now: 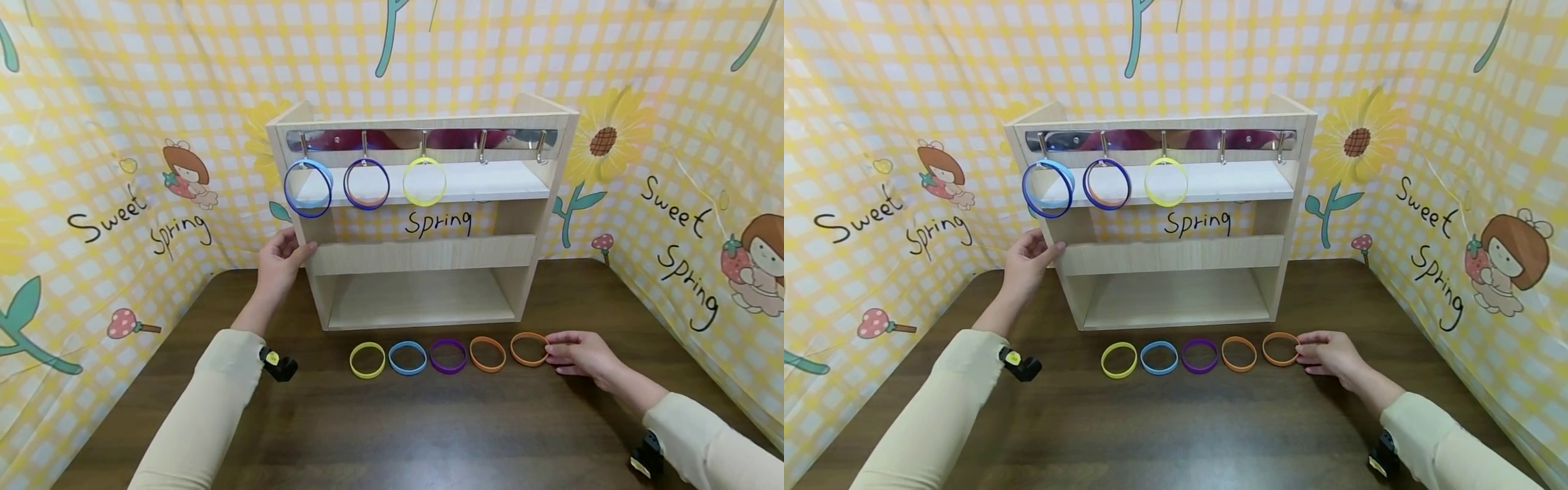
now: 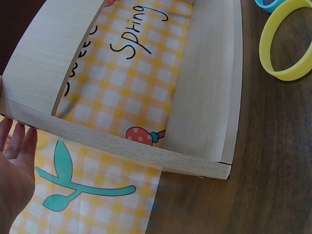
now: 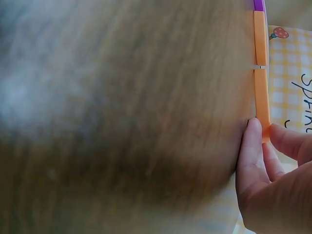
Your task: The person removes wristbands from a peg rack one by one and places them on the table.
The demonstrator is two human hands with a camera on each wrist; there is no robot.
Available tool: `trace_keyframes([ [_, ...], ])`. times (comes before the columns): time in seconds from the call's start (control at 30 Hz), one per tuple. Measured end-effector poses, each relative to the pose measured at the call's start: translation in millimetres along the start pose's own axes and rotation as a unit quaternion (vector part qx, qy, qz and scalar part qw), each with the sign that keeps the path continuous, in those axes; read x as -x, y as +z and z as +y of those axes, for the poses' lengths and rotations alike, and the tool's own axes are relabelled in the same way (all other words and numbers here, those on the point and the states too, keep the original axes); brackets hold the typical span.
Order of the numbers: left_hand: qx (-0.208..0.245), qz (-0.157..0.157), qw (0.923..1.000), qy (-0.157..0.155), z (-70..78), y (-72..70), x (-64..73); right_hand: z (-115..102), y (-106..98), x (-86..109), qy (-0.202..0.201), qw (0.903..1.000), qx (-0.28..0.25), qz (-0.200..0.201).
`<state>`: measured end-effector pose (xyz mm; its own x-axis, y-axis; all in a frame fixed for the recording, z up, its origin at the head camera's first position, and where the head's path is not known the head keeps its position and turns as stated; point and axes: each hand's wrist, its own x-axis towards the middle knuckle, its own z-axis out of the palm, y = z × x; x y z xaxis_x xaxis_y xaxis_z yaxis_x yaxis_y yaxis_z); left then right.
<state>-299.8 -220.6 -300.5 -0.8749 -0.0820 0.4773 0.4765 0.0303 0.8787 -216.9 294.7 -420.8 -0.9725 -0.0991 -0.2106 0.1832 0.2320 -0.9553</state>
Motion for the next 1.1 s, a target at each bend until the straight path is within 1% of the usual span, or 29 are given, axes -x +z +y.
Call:
trace_keyframes([
  [0.13,-0.013,0.004,0.9999,-0.003,1.0,0.2,-0.7,-1.6,0.2,0.3,0.002,0.9999,0.013,0.004],
  [0.53,-0.010,0.000,0.9999,-0.004,0.1,-0.5,1.1,-0.7,1.3,0.2,0.001,0.9998,0.021,0.005],
  [0.73,-0.013,0.001,0.9999,-0.002,-0.8,1.1,1.3,-2.0,-2.3,4.7,0.002,0.9995,0.027,0.013],
  [0.93,-0.012,-0.001,0.9999,0.000,-1.1,-0.3,1.2,-11.3,-7.0,7.3,-0.004,0.9993,0.031,0.021],
  [1.1,-0.013,0.003,0.9999,0.006,-0.6,0.7,0.2,-23.3,-6.1,5.2,-0.024,0.9992,0.022,0.022],
])
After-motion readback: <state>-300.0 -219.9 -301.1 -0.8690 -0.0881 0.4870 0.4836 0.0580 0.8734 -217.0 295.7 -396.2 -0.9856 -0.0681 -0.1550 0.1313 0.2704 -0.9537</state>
